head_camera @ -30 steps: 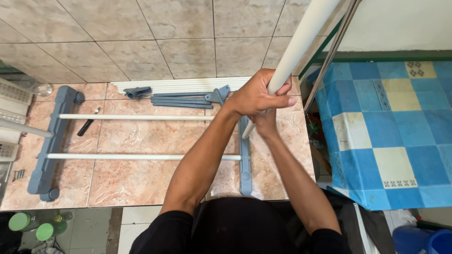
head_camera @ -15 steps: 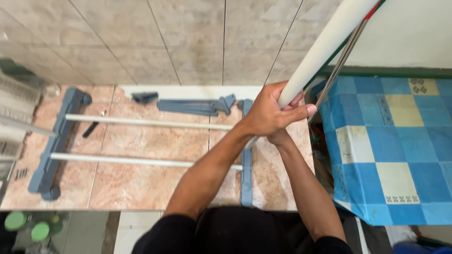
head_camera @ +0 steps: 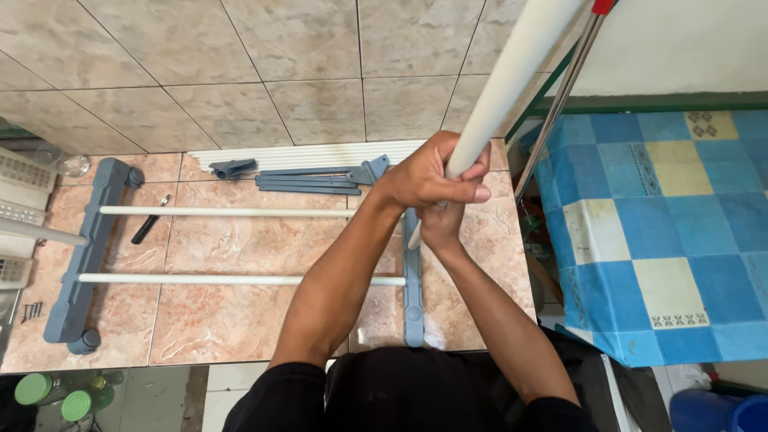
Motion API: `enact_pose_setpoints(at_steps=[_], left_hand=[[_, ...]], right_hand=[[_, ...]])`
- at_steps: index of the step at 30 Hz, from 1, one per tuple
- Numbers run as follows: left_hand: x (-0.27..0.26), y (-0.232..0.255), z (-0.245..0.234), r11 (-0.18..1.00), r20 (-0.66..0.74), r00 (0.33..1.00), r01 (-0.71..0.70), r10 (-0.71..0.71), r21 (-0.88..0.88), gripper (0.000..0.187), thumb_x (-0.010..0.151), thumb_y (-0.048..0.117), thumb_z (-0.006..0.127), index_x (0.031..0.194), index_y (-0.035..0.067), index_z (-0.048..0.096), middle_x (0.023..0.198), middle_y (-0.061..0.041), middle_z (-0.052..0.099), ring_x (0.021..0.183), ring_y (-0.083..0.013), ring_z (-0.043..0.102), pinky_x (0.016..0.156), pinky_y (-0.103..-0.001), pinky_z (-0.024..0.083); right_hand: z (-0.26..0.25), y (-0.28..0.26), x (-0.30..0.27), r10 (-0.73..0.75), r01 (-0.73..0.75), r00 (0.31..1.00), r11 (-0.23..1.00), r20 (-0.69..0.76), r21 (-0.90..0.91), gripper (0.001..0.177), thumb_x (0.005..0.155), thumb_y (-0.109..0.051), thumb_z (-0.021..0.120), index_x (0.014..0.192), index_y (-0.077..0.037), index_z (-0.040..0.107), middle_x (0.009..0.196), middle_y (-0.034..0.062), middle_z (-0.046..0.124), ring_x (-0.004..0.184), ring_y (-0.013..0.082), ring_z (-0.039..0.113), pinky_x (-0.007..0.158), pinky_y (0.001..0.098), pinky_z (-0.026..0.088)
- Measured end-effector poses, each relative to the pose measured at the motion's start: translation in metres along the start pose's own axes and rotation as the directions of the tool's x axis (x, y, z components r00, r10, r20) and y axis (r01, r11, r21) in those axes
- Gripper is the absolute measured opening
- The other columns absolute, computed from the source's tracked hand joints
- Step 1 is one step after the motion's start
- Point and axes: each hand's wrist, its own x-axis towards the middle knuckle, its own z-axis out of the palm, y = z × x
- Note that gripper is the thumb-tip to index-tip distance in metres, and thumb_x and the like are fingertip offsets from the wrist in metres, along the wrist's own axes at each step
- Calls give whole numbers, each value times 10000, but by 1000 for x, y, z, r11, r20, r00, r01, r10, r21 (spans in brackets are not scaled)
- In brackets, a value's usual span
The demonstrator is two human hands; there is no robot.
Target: The person assembles a clothes drying rack on a tiled counter, fitting white plastic poles into gray plastic end joints and connectors, pressing poles into the joint sockets and attaching cross bars to build the rack frame by hand.
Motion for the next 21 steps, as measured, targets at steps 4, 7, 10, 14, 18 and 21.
enact_pose_setpoints(at_steps=[4, 7, 10, 14, 18, 21], left_hand=[[-4, 16, 18, 991, -152, 986, -42, 61, 125, 360, 896, 194, 832, 809, 140, 486, 764, 60, 496, 717, -69, 491, 686, -260, 453], [-3, 33, 45, 938, -449, 890, 82, 83, 336, 338, 868, 237, 838, 814, 128, 522, 716, 61, 511, 676, -53, 488, 617, -246, 435], [0, 42, 75, 871, -653, 734, 183, 186, 455, 296, 863, 250, 820, 844, 123, 553, 697, 66, 534, 658, -37, 510, 607, -239, 463], [11, 44, 81, 938, -688, 692, 47, 218, 344, 307, 919, 217, 790, 831, 106, 517, 697, 74, 477, 664, -27, 482, 620, -222, 462], [12, 37, 73, 946, -676, 709, 37, 202, 321, 399, 905, 190, 816, 745, 118, 458, 679, 76, 435, 632, -24, 429, 563, -206, 401], [6, 31, 71, 946, -640, 744, 34, 190, 321, 432, 893, 189, 827, 733, 136, 429, 668, 79, 435, 628, -21, 426, 554, -212, 398]], right_hand=[[-15, -6, 14, 92, -113, 963, 991, 254, 71, 368, 949, -222, 743, 1177, -63, 502, 898, 6, 564, 715, 77, 579, 563, 223, 455], [-25, -23, 40, 159, -207, 887, 976, 434, 65, 381, 972, -261, 763, 1193, -65, 524, 982, 38, 560, 865, 97, 575, 710, 246, 470], [-26, -42, 57, 51, -118, 893, 985, 447, 124, 488, 972, -279, 769, 1304, -94, 463, 1256, 27, 530, 1185, 100, 567, 995, 286, 527], [-12, -55, 61, 198, -486, 769, 800, 608, 353, 431, 1069, -318, 622, 1372, -65, 449, 1302, 56, 523, 1251, 129, 530, 1059, 314, 486], [0, -51, 51, 135, -404, 780, 855, 612, 326, 404, 1112, -346, 479, 1402, -69, 432, 1313, 43, 502, 1296, 136, 498, 1095, 330, 453], [4, -40, 38, 64, -166, 908, 962, 415, 215, 331, 1081, -330, 498, 1301, -101, 405, 1242, 18, 496, 1233, 123, 533, 1025, 332, 495]])
